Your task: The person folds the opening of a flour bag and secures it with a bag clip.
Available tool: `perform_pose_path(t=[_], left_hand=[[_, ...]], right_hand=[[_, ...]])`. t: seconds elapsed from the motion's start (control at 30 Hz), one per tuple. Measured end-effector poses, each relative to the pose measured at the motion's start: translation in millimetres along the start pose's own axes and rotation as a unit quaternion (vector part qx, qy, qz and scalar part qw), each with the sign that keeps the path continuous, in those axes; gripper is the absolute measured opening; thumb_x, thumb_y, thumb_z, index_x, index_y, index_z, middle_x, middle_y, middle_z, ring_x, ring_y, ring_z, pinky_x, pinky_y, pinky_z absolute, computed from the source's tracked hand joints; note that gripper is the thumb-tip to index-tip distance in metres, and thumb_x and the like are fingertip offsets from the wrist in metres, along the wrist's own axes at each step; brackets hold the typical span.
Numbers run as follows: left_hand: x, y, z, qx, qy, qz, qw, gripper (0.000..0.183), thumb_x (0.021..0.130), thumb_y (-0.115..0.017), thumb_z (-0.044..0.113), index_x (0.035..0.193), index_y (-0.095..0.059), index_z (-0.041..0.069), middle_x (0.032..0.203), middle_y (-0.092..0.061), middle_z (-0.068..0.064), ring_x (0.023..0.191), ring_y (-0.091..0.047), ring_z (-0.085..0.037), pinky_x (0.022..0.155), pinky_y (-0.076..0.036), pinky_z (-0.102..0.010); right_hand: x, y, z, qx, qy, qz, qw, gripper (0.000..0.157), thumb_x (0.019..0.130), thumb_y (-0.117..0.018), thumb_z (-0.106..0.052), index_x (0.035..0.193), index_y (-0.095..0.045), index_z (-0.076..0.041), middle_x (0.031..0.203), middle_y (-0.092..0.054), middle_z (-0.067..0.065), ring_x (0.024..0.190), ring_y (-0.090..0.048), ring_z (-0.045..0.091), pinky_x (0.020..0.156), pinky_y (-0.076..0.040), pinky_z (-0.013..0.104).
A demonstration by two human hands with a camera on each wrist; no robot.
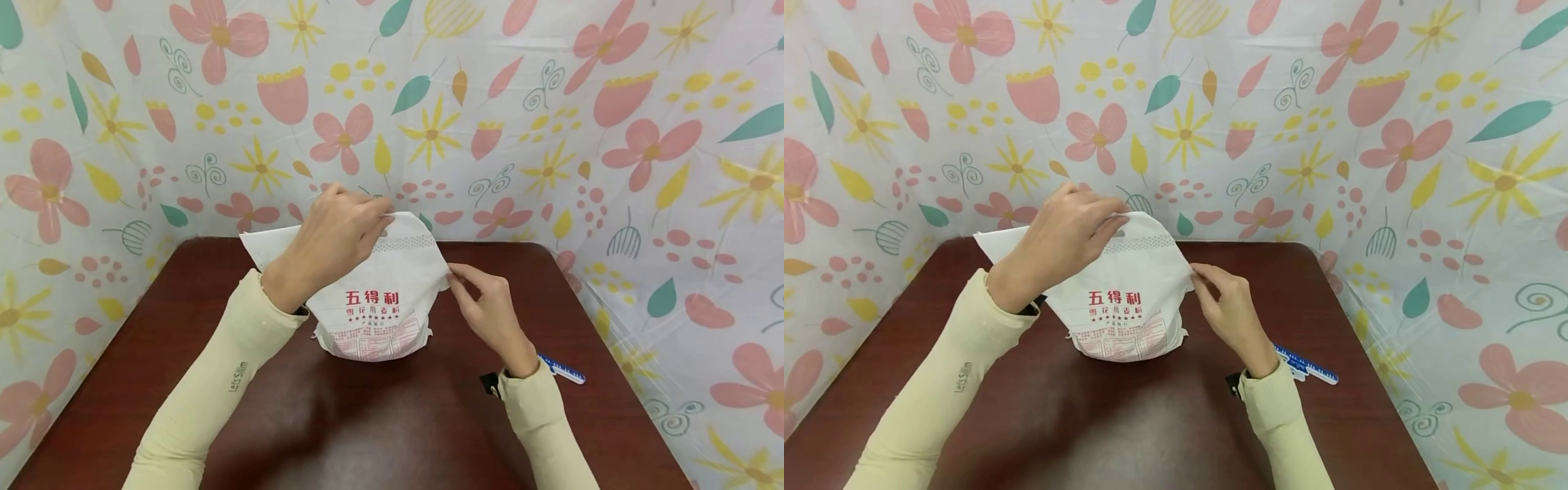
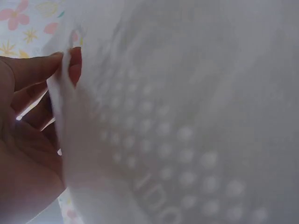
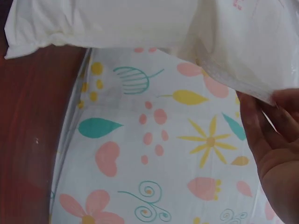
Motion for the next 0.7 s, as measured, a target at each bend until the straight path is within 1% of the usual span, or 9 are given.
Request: perform_pose_path(t=[0.07, 0.13, 0.17, 0.27, 0.3, 0.4, 0.47, 0.57, 0.7], left_hand=[[0.2, 1.9, 1.6, 0.011, -0.004, -0.004, 0.9999, 0.012, 0.094, -0.065, 0.009, 0.083, -0.063, 0.007, 0.060, -0.053, 0.000, 0.059, -0.054, -0.022, 0.067, -0.036, -0.038], [0.8, 1.2, 3.6, 0.024, -0.007, -0.017, 0.9996, 0.005, 0.095, -0.064, 0.007, 0.091, -0.066, 0.007, 0.066, -0.060, -0.001, 0.067, -0.060, -0.023, 0.069, -0.038, -0.038], [1.0, 0.0, 4.5, 0.031, -0.007, -0.026, 0.9992, 0.004, 0.095, -0.062, 0.007, 0.095, -0.067, 0.007, 0.068, -0.062, -0.001, 0.070, -0.062, -0.023, 0.070, -0.039, -0.038], [1.1, -3.7, 6.4, 0.041, -0.004, -0.051, 0.9978, 0.014, 0.096, -0.060, 0.008, 0.109, -0.067, 0.007, 0.080, -0.069, -0.002, 0.081, -0.067, -0.022, 0.076, -0.041, -0.037], [1.0, -5.0, 6.5, 0.040, -0.002, -0.059, 0.9975, 0.016, 0.097, -0.060, 0.008, 0.111, -0.067, 0.007, 0.081, -0.069, -0.003, 0.083, -0.067, -0.022, 0.079, -0.041, -0.037], [0.7, -6.3, 6.8, 0.028, 0.003, -0.070, 0.9971, 0.014, 0.096, -0.061, 0.008, 0.109, -0.065, 0.007, 0.083, -0.069, -0.003, 0.083, -0.066, -0.020, 0.083, -0.041, -0.037], [1.3, -6.6, 8.1, 0.025, 0.000, -0.073, 0.9971, 0.009, 0.096, -0.058, 0.005, 0.102, -0.065, 0.007, 0.081, -0.068, -0.002, 0.079, -0.065, -0.019, 0.083, -0.041, -0.036], [2.3, -7.4, 11.8, 0.025, -0.013, -0.070, 0.9972, 0.014, 0.096, -0.054, 0.000, 0.097, -0.066, 0.007, 0.084, -0.071, -0.001, 0.078, -0.066, -0.018, 0.082, -0.041, -0.035], [2.8, -8.9, 15.7, 0.037, -0.037, -0.056, 0.9970, 0.018, 0.098, -0.052, 0.000, 0.097, -0.069, 0.007, 0.084, -0.074, -0.001, 0.075, -0.067, -0.018, 0.083, -0.042, -0.033]], right_hand=[[3, -1.2, -2, 0.002, 0.001, -0.002, 1.000, 0.020, 0.089, -0.071, 0.000, 0.108, -0.075, -0.005, 0.094, -0.075, 0.006, 0.082, -0.068, 0.015, 0.076, -0.047, 0.013], [5, -3.1, -3, 0.001, 0.001, -0.005, 1.000, 0.018, 0.089, -0.072, -0.003, 0.107, -0.075, -0.007, 0.092, -0.074, 0.002, 0.081, -0.067, 0.013, 0.075, -0.047, 0.014], [6, -4.3, -3, 0.001, 0.001, -0.007, 1.000, 0.017, 0.089, -0.073, -0.005, 0.106, -0.075, -0.008, 0.090, -0.074, 0.001, 0.080, -0.066, 0.012, 0.074, -0.046, 0.015], [9, -7.0, -4, 0.003, -0.001, -0.010, 1.000, 0.015, 0.088, -0.075, -0.007, 0.103, -0.076, -0.009, 0.086, -0.072, -0.001, 0.079, -0.064, 0.010, 0.071, -0.046, 0.016], [10, -7.6, -4, 0.003, -0.003, -0.011, 1.000, 0.014, 0.088, -0.075, -0.007, 0.102, -0.076, -0.009, 0.085, -0.072, -0.001, 0.078, -0.064, 0.010, 0.071, -0.046, 0.017], [15, -8.8, -5, 0.008, -0.009, -0.017, 1.000, 0.013, 0.088, -0.075, -0.009, 0.102, -0.076, -0.010, 0.085, -0.072, -0.001, 0.079, -0.064, 0.010, 0.072, -0.047, 0.017], [18, -9.3, -6, 0.010, -0.014, -0.022, 1.000, 0.013, 0.089, -0.075, -0.010, 0.102, -0.076, -0.010, 0.086, -0.072, 0.000, 0.080, -0.065, 0.010, 0.074, -0.047, 0.017], [20, -8.0, -6, 0.013, -0.019, -0.024, 0.999, 0.012, 0.089, -0.075, -0.011, 0.101, -0.076, -0.010, 0.083, -0.072, 0.000, 0.076, -0.064, 0.010, 0.067, -0.045, 0.017], [20, -3.0, -6, 0.009, -0.013, -0.010, 1.000, 0.009, 0.086, -0.076, -0.005, 0.095, -0.078, -0.009, 0.077, -0.071, 0.000, 0.064, -0.059, 0.011, 0.055, -0.039, 0.018]])
Point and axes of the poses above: each hand's wrist, its own x-axis towards the middle knuckle, its own y-axis out of the back of the hand, z = x × y, the point moved 8 cm from there along x, towards the middle knuckle
